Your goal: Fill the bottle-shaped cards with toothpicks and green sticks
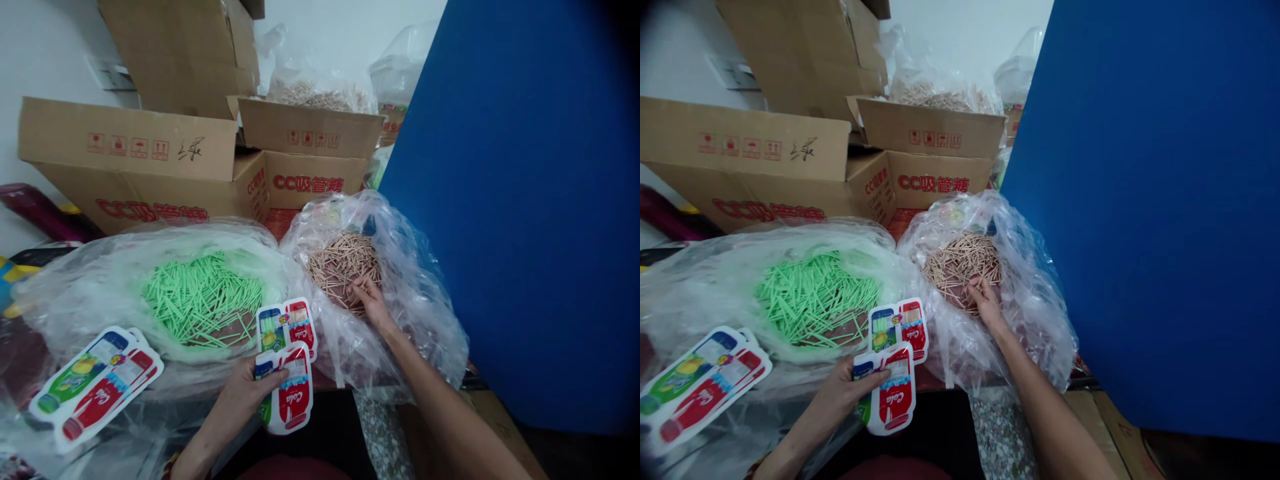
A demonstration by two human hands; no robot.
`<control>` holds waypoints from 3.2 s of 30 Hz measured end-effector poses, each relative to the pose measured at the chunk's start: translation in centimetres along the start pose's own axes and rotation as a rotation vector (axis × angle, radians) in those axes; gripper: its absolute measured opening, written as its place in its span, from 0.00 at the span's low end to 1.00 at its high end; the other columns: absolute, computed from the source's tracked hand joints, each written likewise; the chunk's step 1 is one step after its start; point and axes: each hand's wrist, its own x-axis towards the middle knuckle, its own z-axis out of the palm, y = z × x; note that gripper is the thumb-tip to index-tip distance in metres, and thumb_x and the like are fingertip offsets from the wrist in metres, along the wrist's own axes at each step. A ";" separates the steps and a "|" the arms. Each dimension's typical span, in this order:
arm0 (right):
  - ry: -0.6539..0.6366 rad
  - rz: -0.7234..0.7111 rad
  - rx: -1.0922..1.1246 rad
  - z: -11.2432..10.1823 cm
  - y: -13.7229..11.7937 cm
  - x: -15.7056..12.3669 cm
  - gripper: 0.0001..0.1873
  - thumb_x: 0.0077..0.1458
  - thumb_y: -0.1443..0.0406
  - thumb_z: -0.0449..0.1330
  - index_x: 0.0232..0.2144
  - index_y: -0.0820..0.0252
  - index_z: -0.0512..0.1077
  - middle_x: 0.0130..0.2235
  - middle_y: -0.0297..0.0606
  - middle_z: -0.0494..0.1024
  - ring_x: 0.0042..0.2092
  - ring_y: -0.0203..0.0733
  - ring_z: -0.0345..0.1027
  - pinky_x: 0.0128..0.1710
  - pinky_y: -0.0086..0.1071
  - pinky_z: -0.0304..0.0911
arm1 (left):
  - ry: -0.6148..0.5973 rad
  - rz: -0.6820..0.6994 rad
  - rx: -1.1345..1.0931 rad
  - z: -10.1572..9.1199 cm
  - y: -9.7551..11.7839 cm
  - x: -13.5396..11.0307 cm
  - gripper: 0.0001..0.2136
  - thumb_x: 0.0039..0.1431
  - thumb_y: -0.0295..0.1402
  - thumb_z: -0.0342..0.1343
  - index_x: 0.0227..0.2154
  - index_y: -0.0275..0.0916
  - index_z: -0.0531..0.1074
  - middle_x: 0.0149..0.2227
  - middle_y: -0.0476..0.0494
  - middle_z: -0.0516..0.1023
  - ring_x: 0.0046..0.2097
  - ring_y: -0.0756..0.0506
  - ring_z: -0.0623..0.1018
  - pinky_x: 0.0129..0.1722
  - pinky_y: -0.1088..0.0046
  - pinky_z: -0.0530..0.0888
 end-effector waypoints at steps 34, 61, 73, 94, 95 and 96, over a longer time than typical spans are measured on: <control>-0.148 0.284 0.858 11.9 -14.3 -9.2 0.07 0.57 0.58 0.58 0.35 0.53 0.67 0.30 0.32 0.78 0.40 0.44 0.75 0.47 0.41 0.66 | -0.193 0.048 -0.148 0.6 4.2 -0.8 0.08 0.44 0.31 0.67 0.26 0.34 0.76 0.26 0.48 0.77 0.27 0.49 0.73 0.30 0.76 0.67; -0.631 -0.057 0.091 8.6 -14.8 -8.8 0.19 0.59 0.60 0.57 0.53 0.48 0.69 0.57 0.36 0.69 0.59 0.46 0.59 0.62 0.44 0.49 | -0.074 0.174 -0.040 -0.8 4.5 0.1 0.09 0.50 0.36 0.64 0.30 0.34 0.78 0.30 0.46 0.81 0.33 0.46 0.77 0.36 0.73 0.72; -0.543 0.326 0.502 12.1 -11.3 -10.2 0.16 0.46 0.63 0.68 0.40 0.54 0.75 0.39 0.32 0.80 0.37 0.39 0.73 0.41 0.34 0.67 | 0.053 0.157 -0.203 -1.5 5.8 -1.1 0.13 0.43 0.34 0.69 0.32 0.36 0.76 0.28 0.51 0.80 0.29 0.49 0.77 0.31 0.75 0.74; -0.557 -0.027 -0.046 11.5 -10.6 -11.7 0.08 0.54 0.60 0.61 0.33 0.57 0.78 0.34 0.34 0.79 0.37 0.41 0.71 0.40 0.31 0.64 | 0.204 0.496 0.380 -3.8 1.9 -3.2 0.06 0.53 0.35 0.62 0.28 0.38 0.74 0.28 0.51 0.70 0.32 0.49 0.70 0.34 0.74 0.68; -0.582 -0.029 -0.053 11.2 -10.6 -11.6 0.09 0.55 0.60 0.60 0.34 0.57 0.78 0.35 0.35 0.79 0.38 0.41 0.71 0.40 0.31 0.64 | 0.226 0.492 0.395 -4.0 1.4 -3.2 0.06 0.53 0.35 0.62 0.29 0.38 0.74 0.28 0.50 0.71 0.33 0.48 0.71 0.35 0.74 0.68; -0.584 -0.009 -0.031 11.0 -10.6 -11.4 0.09 0.55 0.60 0.60 0.35 0.56 0.78 0.36 0.35 0.80 0.38 0.42 0.71 0.40 0.31 0.64 | 0.255 0.465 0.385 -4.0 1.0 -2.9 0.07 0.53 0.36 0.62 0.31 0.39 0.74 0.29 0.50 0.71 0.33 0.48 0.71 0.35 0.74 0.68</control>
